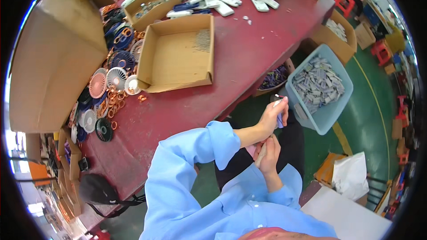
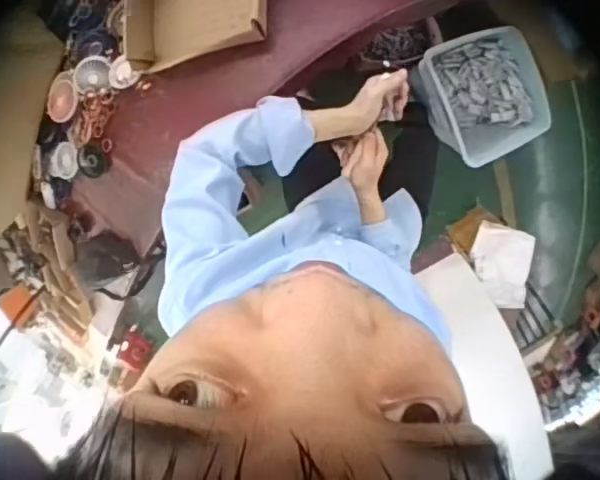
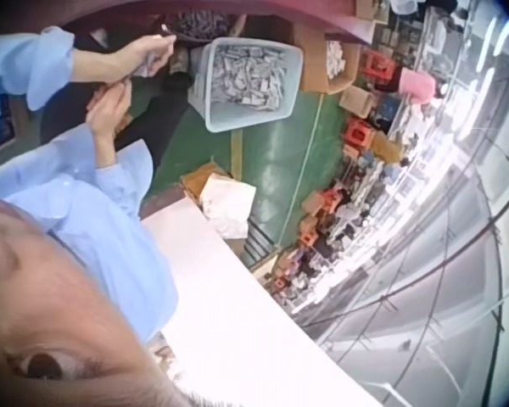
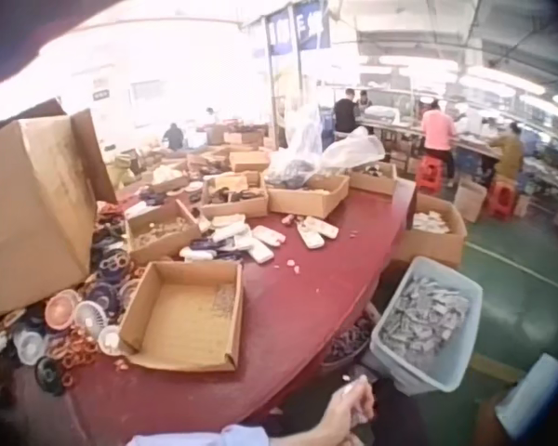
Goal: Assembling small electronic components using a manual screwdriver on a production floor.
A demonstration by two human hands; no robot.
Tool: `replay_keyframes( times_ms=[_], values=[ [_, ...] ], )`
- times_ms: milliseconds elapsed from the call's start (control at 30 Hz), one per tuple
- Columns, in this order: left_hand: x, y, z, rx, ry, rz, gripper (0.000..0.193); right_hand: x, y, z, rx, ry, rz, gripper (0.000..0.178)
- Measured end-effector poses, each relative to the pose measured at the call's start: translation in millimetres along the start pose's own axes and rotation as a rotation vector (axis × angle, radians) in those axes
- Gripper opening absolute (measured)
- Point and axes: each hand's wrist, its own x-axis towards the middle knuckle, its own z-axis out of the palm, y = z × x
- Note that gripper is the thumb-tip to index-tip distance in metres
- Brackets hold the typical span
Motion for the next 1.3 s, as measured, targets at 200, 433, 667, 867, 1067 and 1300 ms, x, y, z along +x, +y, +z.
replay_keyframes(
  times_ms=[200,433,667,867,1067,1300],
  values=[
    [3,2,-10,-0.082,0.069,-0.121,0.044,13,-21,-12,-0.039,-0.061,0.182,0.029],
    [23,22,-14,0.005,-0.041,-0.227,0.043,16,-55,-38,-0.255,-0.08,0.167,0.027],
    [25,26,-13,0.154,-0.149,-0.255,0.044,8,-59,-38,-0.4,0.046,-0.023,0.03],
    [23,34,-16,0.035,-0.229,-0.32,0.047,6,-91,-38,-0.677,0.035,-0.075,0.024],
    [24,33,-16,0.105,-0.285,-0.238,0.051,-5,-102,-40,-0.585,-0.001,0.054,0.025],
    [21,39,-14,0.117,-0.226,-0.273,0.052,-5,-105,-46,-0.593,-0.031,0.063,0.026]
  ],
)
